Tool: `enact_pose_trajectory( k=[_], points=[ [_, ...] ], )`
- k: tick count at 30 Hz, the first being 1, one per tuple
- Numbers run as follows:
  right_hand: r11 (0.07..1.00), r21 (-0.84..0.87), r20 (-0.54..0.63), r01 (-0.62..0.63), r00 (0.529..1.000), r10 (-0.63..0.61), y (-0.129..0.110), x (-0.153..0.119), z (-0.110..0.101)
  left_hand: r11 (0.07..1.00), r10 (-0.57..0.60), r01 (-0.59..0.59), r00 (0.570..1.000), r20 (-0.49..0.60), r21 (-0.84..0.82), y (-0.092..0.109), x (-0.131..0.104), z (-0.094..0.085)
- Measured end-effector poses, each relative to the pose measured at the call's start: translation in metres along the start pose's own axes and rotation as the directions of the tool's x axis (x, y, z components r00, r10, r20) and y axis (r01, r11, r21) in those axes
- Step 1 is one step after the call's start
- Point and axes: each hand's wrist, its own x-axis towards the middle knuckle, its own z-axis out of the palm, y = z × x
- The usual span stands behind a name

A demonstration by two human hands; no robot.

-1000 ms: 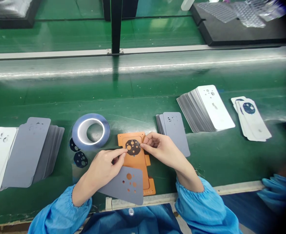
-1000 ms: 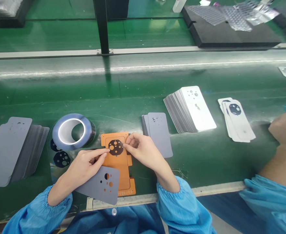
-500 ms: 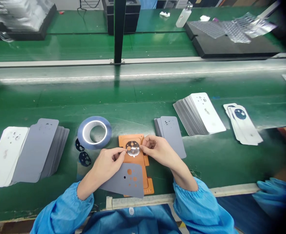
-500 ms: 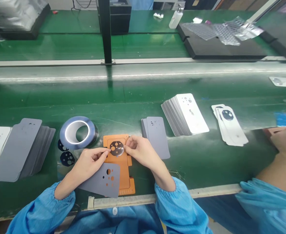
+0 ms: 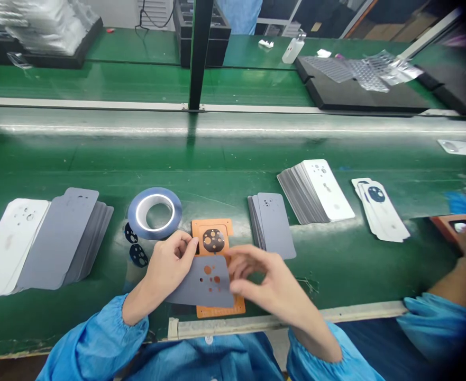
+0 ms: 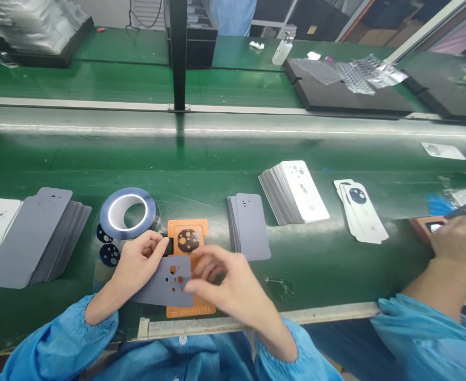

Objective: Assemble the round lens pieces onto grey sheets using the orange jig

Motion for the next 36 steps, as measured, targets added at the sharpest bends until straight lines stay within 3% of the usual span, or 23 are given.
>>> enact_pose_trajectory(
  k=[2, 3, 5, 7, 8, 10, 12, 14, 17, 20, 24, 28, 31, 33, 36],
  points=[
    [1.0, -0.013, 0.079, 0.021, 0.997, -0.02, -0.006, -0.005, 0.005, 0.996, 0.015, -0.016, 1.0, -0.01, -0.092, 0.002, -0.001, -0.001],
    [0.998, -0.035, 0.045, 0.046, 0.998, -0.045, -0.008, -0.004, 0.004, 0.988, 0.02, -0.019, 1.0, 0.007, -0.153, 0.004, -0.001, -0.002],
    [0.99, -0.087, -0.145, 0.115, 0.981, -0.127, -0.009, 0.0, -0.008, 0.961, 0.029, -0.013, 0.998, 0.054, -0.275, 0.006, -0.001, -0.004],
    [0.974, -0.148, -0.343, 0.169, 0.915, -0.211, -0.01, 0.008, -0.028, 0.933, 0.055, -0.031, 0.997, 0.058, -0.359, 0.004, -0.001, -0.004],
    [0.965, -0.186, -0.378, 0.186, 0.893, -0.245, -0.012, 0.012, -0.038, 0.924, 0.089, -0.069, 0.995, 0.036, -0.376, 0.002, -0.001, -0.004],
    [0.937, -0.272, -0.285, 0.22, 0.912, -0.297, -0.014, 0.021, -0.053, 0.921, 0.192, -0.182, 0.981, -0.004, -0.345, -0.005, 0.0, 0.0],
    [0.891, -0.349, -0.063, 0.289, 0.942, -0.33, -0.015, 0.028, -0.056, 0.925, 0.301, -0.29, 0.953, 0.011, -0.245, -0.013, 0.001, 0.004],
    [0.838, -0.386, 0.119, 0.386, 0.921, -0.37, -0.015, 0.035, -0.05, 0.926, 0.365, -0.353, 0.927, 0.087, -0.133, -0.021, 0.003, 0.008],
    [0.77, -0.411, 0.244, 0.487, 0.873, -0.422, -0.014, 0.04, -0.037, 0.912, 0.409, -0.409, 0.89, 0.201, -0.04, -0.027, 0.004, 0.012],
    [0.719, -0.436, 0.292, 0.541, 0.841, -0.456, -0.014, 0.045, -0.03, 0.902, 0.42, -0.432, 0.875, 0.24, 0.001, -0.027, 0.005, 0.012],
    [0.575, -0.545, 0.324, 0.61, 0.786, -0.526, -0.01, 0.053, -0.022, 0.911, 0.387, -0.409, 0.896, 0.218, 0.061, -0.023, 0.006, 0.014],
    [0.398, -0.765, 0.251, 0.506, 0.804, -0.539, 0.013, 0.05, -0.001, 0.914, 0.347, -0.378, 0.917, 0.198, 0.147, -0.023, 0.006, 0.019],
    [0.267, -0.836, 0.254, 0.479, 0.77, -0.585, 0.04, 0.04, 0.018, 0.892, 0.357, -0.403, 0.906, 0.23, 0.204, -0.023, 0.006, 0.02],
    [0.242, -0.851, 0.253, 0.466, 0.768, -0.589, 0.056, 0.035, 0.027, 0.861, 0.368, -0.434, 0.891, 0.264, 0.265, -0.022, 0.005, 0.019],
    [0.279, -0.865, 0.194, 0.416, 0.792, -0.579, 0.068, 0.031, 0.034, 0.803, 0.363, -0.455, 0.886, 0.289, 0.384, -0.019, 0.003, 0.018]
  ],
)
